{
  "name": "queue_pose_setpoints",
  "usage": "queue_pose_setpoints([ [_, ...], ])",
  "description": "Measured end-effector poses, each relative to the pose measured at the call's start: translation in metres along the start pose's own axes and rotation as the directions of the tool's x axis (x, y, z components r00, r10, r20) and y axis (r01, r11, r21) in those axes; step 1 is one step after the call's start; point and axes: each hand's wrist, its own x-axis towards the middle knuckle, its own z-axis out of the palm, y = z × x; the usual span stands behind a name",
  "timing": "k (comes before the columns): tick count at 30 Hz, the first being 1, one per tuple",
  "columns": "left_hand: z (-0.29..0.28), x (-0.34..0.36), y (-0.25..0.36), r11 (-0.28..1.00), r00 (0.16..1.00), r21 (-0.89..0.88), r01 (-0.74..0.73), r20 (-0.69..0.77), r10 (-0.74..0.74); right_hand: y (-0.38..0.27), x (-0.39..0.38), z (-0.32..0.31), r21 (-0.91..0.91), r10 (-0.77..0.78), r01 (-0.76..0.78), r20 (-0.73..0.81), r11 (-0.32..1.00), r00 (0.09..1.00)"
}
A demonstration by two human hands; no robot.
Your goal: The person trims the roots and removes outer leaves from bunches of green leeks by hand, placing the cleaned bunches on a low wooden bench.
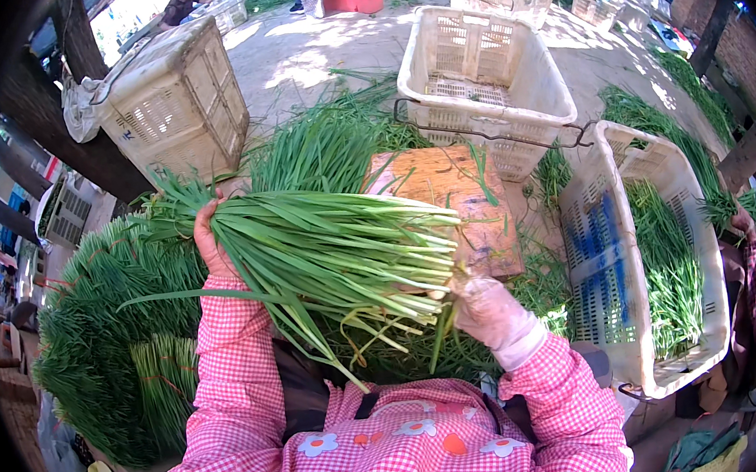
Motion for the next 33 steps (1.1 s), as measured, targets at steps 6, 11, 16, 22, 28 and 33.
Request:
queue_pose_setpoints([
  [6, 0.015, -0.009, 0.004, 0.995, 0.992, -0.026, -0.099, -0.081, 0.097, -0.076, -0.012, -0.037, 0.048, -0.369, 0.384, -0.187, 0.922, 0.910],
  [11, 0.014, -0.003, -0.002, 0.996, 0.997, 0.061, -0.059, -0.044, 0.062, -0.036, -0.007, -0.024, -0.868, -0.138, 0.191, 0.142, 0.459, 0.980],
  [16, 0.011, -0.004, -0.016, 0.994, 0.999, 0.101, -0.038, -0.024, 0.041, -0.003, 0.012, 0.006, -0.570, -0.038, 0.025, -0.011, 0.822, 0.999],
  [22, 0.009, -0.002, -0.021, 0.986, 0.999, 0.162, -0.041, 0.027, 0.037, 0.004, 0.018, -0.013, -0.018, -0.062, 0.059, -0.163, 0.998, 0.985],
  [28, 0.002, 0.002, -0.015, 0.991, 0.999, 0.131, 0.028, -0.024, -0.025, -0.005, 0.004, -0.010, -0.192, -0.262, 0.231, -0.149, 0.954, 0.954],
  [33, 0.004, -0.009, 0.006, 0.998, 1.000, 0.063, -0.005, 0.006, 0.004, -0.055, -0.003, -0.006, 0.061, -0.199, 0.234, -0.347, 0.970, 0.916],
])
